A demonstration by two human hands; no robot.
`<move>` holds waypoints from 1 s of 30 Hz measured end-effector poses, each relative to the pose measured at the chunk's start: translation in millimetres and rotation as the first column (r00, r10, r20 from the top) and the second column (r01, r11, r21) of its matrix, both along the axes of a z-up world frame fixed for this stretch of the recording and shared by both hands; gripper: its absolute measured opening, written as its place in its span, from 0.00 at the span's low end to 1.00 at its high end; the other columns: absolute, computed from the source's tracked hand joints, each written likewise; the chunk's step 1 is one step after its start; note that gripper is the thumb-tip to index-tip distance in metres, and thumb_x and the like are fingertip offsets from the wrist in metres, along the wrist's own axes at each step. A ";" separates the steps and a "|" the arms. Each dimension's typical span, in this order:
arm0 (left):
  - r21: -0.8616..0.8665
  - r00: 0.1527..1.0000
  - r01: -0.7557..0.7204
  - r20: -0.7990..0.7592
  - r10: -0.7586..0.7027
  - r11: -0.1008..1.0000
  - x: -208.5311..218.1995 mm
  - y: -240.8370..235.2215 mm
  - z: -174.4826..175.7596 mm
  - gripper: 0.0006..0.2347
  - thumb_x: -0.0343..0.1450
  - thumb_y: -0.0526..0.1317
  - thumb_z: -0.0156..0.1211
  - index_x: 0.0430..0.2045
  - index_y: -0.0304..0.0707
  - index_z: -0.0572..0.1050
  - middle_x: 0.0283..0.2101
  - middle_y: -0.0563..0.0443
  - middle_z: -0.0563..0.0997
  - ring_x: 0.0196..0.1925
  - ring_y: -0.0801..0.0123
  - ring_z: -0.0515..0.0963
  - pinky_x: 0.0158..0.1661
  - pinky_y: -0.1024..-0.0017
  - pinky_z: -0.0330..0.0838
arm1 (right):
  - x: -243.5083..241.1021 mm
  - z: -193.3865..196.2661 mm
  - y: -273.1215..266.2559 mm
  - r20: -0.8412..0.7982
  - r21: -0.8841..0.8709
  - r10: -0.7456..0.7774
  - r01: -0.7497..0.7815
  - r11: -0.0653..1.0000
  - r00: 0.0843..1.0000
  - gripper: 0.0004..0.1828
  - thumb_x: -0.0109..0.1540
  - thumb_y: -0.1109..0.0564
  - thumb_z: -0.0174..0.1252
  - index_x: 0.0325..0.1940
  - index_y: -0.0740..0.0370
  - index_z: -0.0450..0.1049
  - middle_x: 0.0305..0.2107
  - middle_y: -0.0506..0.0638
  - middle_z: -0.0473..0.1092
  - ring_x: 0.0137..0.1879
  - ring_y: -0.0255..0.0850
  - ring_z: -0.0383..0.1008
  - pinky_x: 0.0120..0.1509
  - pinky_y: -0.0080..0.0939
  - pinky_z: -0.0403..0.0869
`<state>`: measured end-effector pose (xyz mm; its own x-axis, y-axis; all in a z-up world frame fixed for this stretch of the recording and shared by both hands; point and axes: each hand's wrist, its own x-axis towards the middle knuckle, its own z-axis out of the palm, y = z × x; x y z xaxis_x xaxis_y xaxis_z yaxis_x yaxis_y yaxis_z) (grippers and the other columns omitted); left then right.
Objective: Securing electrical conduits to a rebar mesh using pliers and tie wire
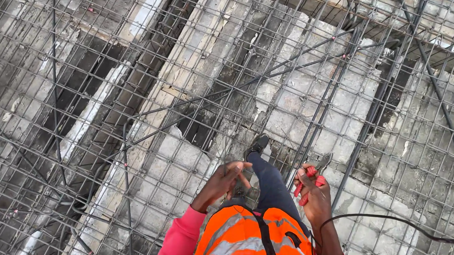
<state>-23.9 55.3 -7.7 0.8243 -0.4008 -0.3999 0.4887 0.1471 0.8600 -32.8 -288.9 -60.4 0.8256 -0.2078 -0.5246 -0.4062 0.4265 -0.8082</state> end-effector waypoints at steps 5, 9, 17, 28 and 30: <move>0.226 0.989 -0.132 -0.039 0.144 0.965 35.4 47.7 -21.8 0.24 0.85 0.57 0.52 0.57 0.33 0.85 0.58 0.47 0.93 0.20 0.71 0.82 0.25 0.69 0.84 | 37.2 -37.8 -18.6 -0.063 0.072 -0.043 0.048 0.996 0.997 0.18 0.71 0.63 0.71 0.66 0.64 0.79 0.42 0.53 0.72 0.48 0.44 0.76 0.49 0.44 0.76; 0.576 0.992 -0.126 0.081 0.097 0.808 83.9 78.1 -46.9 0.26 0.84 0.59 0.47 0.57 0.38 0.87 0.40 0.54 0.96 0.46 0.65 0.93 0.49 0.61 0.88 | 89.6 -60.5 -13.1 -0.108 0.131 -0.032 0.046 0.990 0.994 0.18 0.73 0.62 0.69 0.67 0.64 0.78 0.44 0.53 0.70 0.50 0.47 0.74 0.52 0.49 0.76; 0.442 0.771 -0.539 -0.085 0.632 0.717 280.4 71.9 -38.1 0.22 0.86 0.55 0.52 0.72 0.47 0.77 0.59 0.56 0.69 0.59 0.67 0.65 0.55 0.60 0.58 | 222.0 -175.4 -4.8 -0.175 0.142 -0.195 0.220 0.965 0.965 0.17 0.70 0.64 0.72 0.63 0.69 0.81 0.40 0.59 0.74 0.45 0.48 0.77 0.44 0.43 0.75; 0.425 0.787 -0.617 0.367 0.496 0.663 486.7 67.2 36.8 0.17 0.91 0.50 0.49 0.50 0.40 0.85 0.25 0.66 0.57 0.24 0.80 0.53 0.25 0.72 0.46 | 341.5 -245.6 -28.6 -0.329 0.056 -0.305 0.341 0.938 0.894 0.25 0.70 0.62 0.75 0.70 0.68 0.78 0.41 0.66 0.74 0.46 0.50 0.75 0.44 0.48 0.70; 0.502 0.756 -0.655 0.410 0.511 0.565 494.7 60.9 54.3 0.20 0.92 0.52 0.44 0.44 0.43 0.83 0.25 0.63 0.65 0.23 0.77 0.59 0.23 0.73 0.53 | 313.5 -212.0 -35.4 -0.134 0.207 -0.398 0.418 0.884 0.908 0.17 0.70 0.67 0.70 0.63 0.65 0.78 0.50 0.62 0.79 0.51 0.42 0.79 0.48 0.38 0.76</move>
